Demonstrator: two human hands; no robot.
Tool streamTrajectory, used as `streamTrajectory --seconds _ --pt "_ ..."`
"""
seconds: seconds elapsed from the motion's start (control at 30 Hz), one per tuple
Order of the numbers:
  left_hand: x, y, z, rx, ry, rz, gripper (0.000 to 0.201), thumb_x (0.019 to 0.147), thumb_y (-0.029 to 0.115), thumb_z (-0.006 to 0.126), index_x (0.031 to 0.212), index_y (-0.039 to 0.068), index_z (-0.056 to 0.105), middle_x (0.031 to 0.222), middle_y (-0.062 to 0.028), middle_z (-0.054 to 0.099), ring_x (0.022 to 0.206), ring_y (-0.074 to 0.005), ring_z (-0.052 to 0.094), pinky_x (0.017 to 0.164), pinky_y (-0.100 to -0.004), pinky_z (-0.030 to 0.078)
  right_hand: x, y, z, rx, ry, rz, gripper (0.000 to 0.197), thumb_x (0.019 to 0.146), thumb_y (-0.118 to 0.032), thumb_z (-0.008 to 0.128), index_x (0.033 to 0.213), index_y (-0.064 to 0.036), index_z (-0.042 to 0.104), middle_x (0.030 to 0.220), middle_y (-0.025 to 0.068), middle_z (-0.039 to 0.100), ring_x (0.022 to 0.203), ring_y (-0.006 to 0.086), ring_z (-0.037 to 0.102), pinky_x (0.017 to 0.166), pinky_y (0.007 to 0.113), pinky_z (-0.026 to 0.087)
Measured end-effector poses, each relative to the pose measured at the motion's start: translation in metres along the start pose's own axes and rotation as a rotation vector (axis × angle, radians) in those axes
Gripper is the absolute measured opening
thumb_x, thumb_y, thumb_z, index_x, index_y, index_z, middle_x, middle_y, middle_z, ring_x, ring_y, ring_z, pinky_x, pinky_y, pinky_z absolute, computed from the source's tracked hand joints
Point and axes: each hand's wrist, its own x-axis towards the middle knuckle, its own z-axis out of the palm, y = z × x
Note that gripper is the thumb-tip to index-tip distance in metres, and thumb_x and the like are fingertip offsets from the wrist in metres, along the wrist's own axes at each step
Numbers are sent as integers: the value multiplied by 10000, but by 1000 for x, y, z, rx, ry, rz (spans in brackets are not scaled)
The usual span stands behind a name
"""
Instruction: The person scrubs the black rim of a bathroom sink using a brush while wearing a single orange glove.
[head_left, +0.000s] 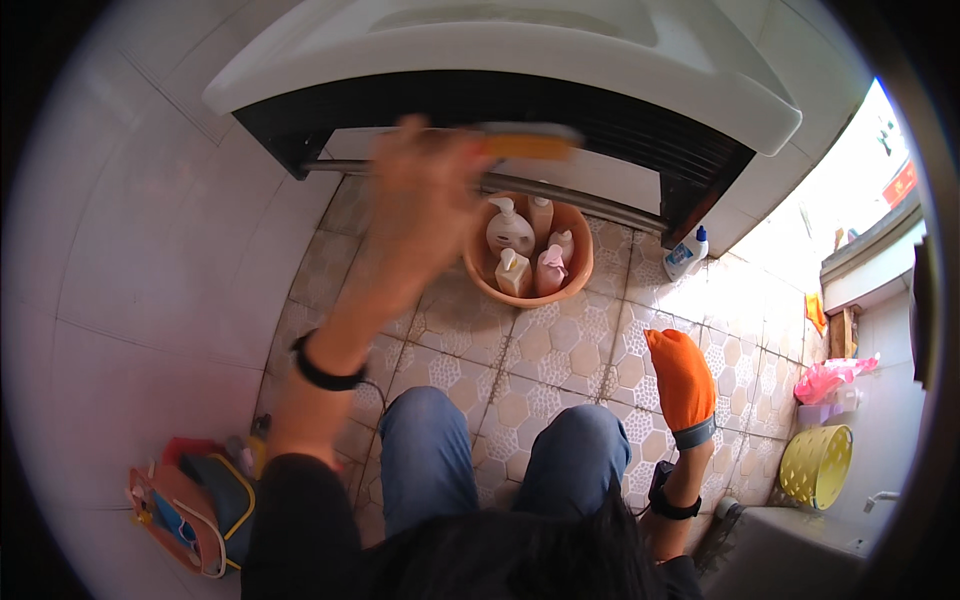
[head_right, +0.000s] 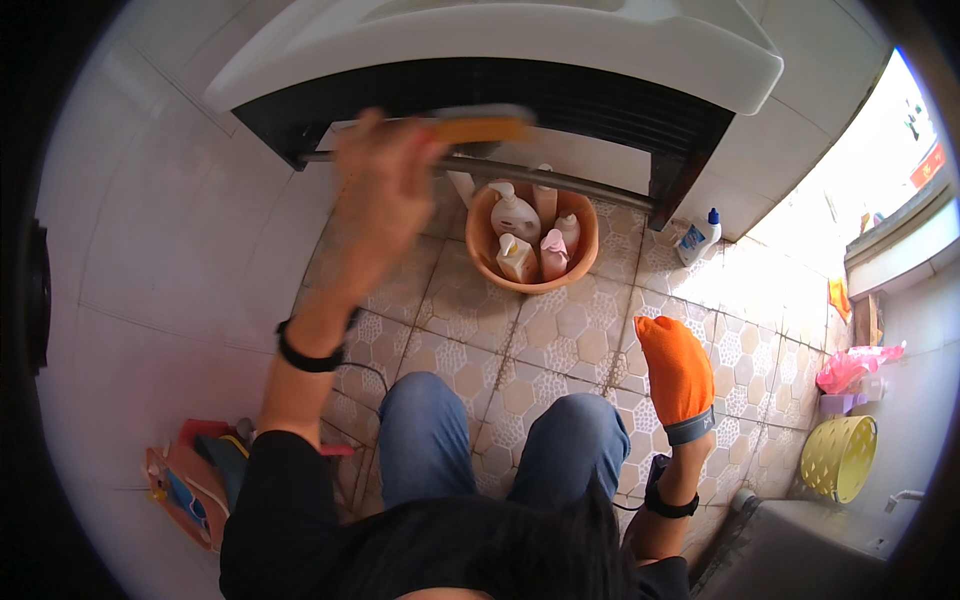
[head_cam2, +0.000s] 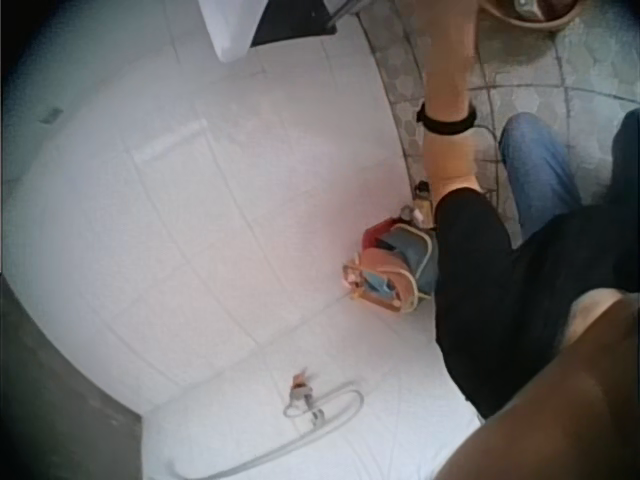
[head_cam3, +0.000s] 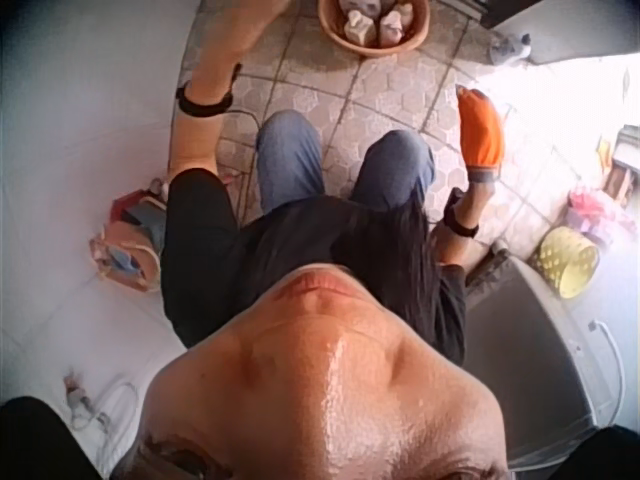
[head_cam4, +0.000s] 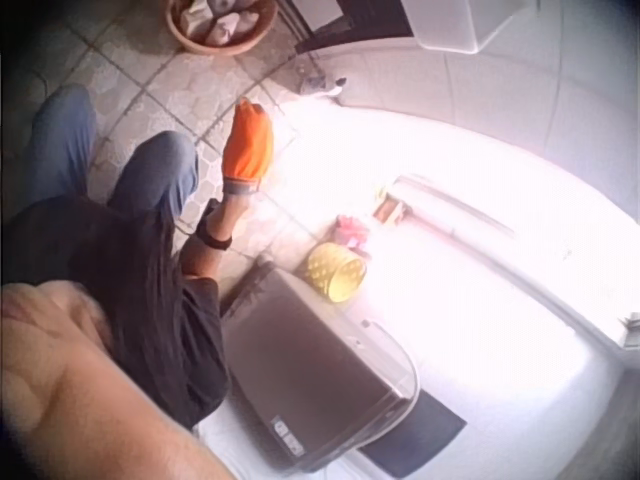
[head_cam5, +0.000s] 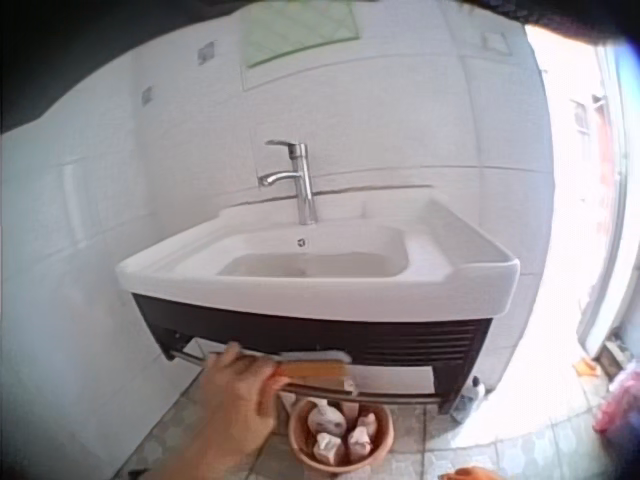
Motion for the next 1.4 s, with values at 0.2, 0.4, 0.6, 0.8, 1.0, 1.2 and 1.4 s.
streamTrajectory --seconds 0.2,0.4,0.6,0.8,1.0,1.2,1.4 --pt "-16 -107 -70 314 9 -176 134 967 146 701 1006 26 745 807 -163 664 854 -364 580 798 -519 428 0 7 -4 59 11 54 346 933 18 666 1259 -75 736 1168 165 707 1083 386 679 949 429 546" --pt "7 -11 -7 20 -61 73 118 914 159 757 921 45 728 809 -161 682 822 -344 598 794 -454 433 16 -1 8 44 -7 -2 357 935 14 664 1275 -71 729 1187 166 709 1105 385 671 978 435 535" --pt "35 107 50 -177 -5 124 155 796 72 775 940 57 718 806 -106 713 954 -302 611 838 -432 436 22 -20 13 68 -3 -44 417 896 20 650 1294 -92 710 1175 157 693 1072 401 655 939 452 529" --pt "0 7 16 -110 -75 -15 99 954 139 701 948 45 735 908 -196 745 950 -356 633 909 -495 457 7 -17 0 75 0 3 412 892 18 642 1285 -86 706 1162 159 687 1061 404 651 916 456 528" --pt "-34 -134 -62 331 -22 -288 143 1007 183 679 1007 57 747 871 -203 620 839 -404 579 785 -513 441 1 2 -6 41 -27 50 435 888 43 645 1299 -78 721 1222 177 701 1150 389 664 1001 428 535" --pt "-26 -117 -62 341 -130 -203 103 963 146 710 991 55 748 830 -188 645 803 -393 585 788 -490 435 14 4 9 68 -13 -2 426 904 18 641 1303 -104 728 1230 160 713 1159 382 667 1012 444 528" --pt "18 45 24 -27 -33 116 104 923 139 731 936 38 710 755 -135 671 833 -336 595 759 -444 412 16 -4 8 47 27 -47 447 892 10 660 1314 -123 723 1249 148 712 1157 386 667 1013 466 524"
